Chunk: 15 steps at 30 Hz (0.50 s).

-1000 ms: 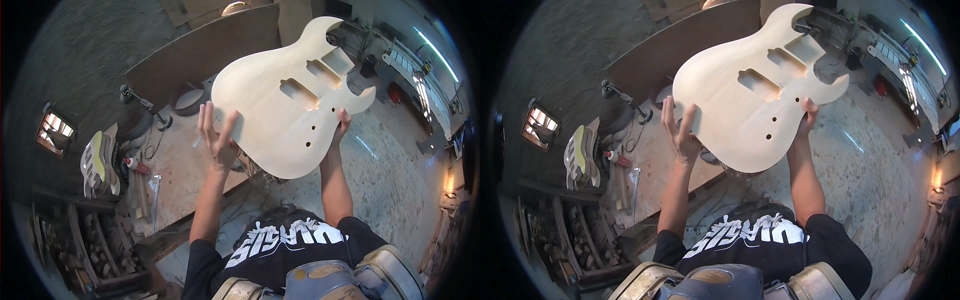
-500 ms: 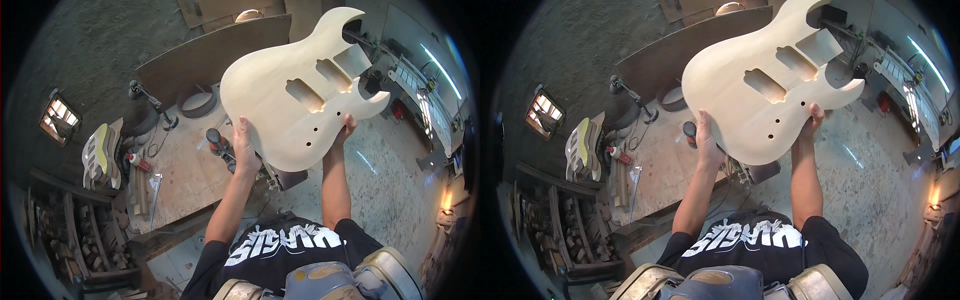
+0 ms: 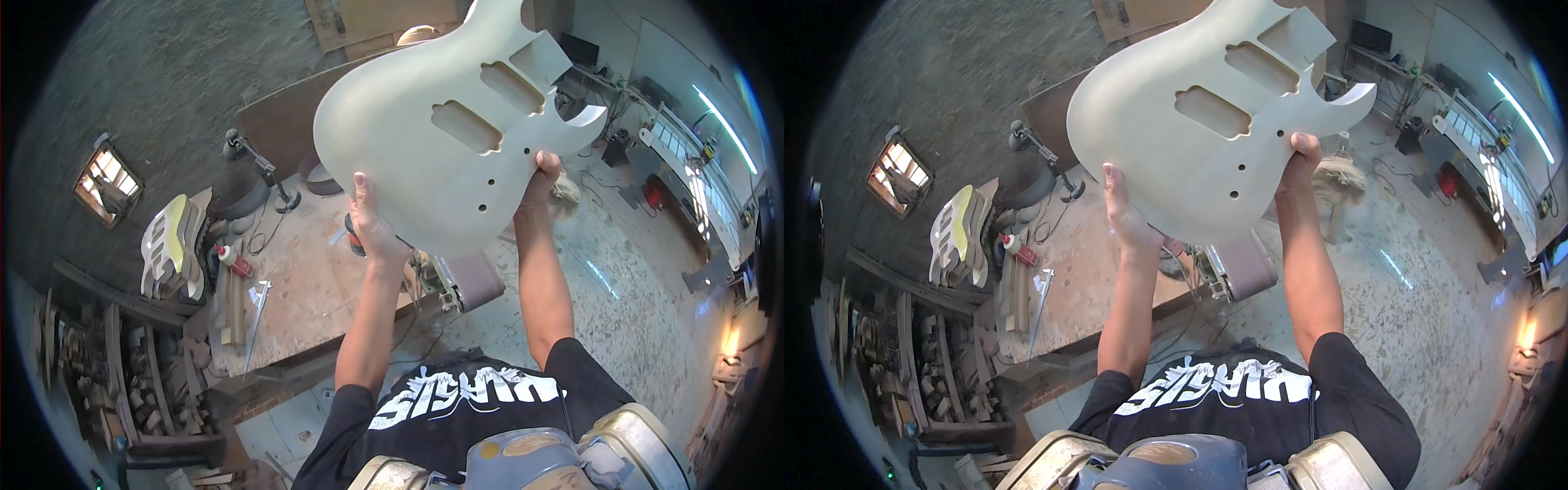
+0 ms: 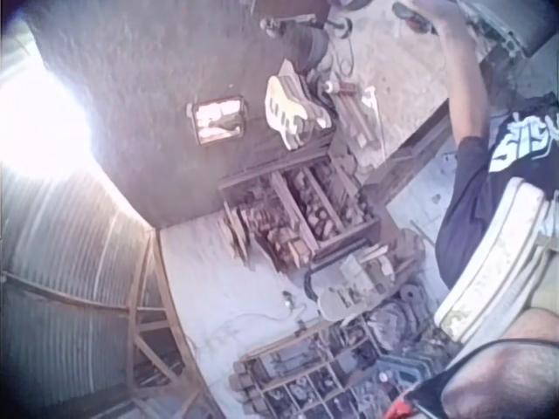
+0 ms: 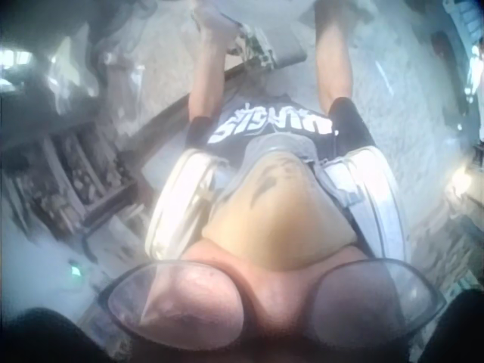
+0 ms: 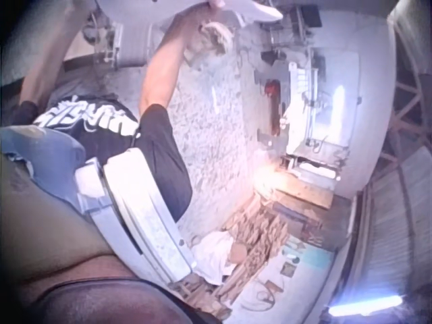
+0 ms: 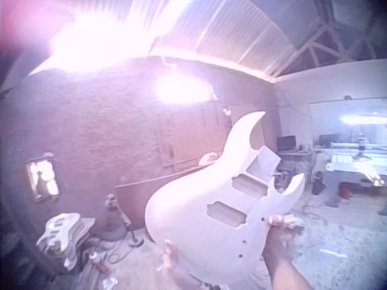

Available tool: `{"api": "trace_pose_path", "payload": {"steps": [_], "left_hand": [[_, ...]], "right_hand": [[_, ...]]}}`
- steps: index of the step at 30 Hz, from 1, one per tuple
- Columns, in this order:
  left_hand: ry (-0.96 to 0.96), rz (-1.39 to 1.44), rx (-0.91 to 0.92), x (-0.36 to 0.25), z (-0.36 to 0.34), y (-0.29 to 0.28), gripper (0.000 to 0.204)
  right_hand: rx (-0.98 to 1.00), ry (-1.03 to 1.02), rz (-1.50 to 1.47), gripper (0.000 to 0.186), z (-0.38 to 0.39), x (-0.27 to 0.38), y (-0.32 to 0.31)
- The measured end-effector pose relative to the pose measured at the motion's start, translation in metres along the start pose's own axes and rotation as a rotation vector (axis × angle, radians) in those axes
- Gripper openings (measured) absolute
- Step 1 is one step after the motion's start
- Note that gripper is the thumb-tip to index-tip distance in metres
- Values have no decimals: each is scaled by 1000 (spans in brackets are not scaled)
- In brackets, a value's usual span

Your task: The person sands the front and sides of a wooden guitar body using an orbital sander, occasionally turning the body over and brushing dust away by hand.

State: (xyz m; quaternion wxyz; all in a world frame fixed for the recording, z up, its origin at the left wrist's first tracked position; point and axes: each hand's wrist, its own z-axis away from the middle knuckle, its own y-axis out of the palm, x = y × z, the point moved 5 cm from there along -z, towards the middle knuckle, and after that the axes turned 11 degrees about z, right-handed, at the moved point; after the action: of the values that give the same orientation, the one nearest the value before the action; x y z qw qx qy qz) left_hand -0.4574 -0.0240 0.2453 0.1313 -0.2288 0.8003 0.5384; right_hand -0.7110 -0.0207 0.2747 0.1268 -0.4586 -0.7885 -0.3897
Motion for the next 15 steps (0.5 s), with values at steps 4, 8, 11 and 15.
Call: {"api": "trace_pose_path", "payload": {"steps": [4,8,11,15], "left_hand": [[-17,27,-133,-16,-2,2,71],[-19,40,-63,-23,-8,-1,68],[-24,19,-64,-25,-11,-8,67],[-47,-37,-90,-27,-10,-12,67]], "right_hand": [[-11,38,-9,66,-4,0,27],[12,64,-44,69,-6,-9,33],[-18,43,-30,67,-2,-10,37],[-26,91,-44,67,3,-14,30]]}}
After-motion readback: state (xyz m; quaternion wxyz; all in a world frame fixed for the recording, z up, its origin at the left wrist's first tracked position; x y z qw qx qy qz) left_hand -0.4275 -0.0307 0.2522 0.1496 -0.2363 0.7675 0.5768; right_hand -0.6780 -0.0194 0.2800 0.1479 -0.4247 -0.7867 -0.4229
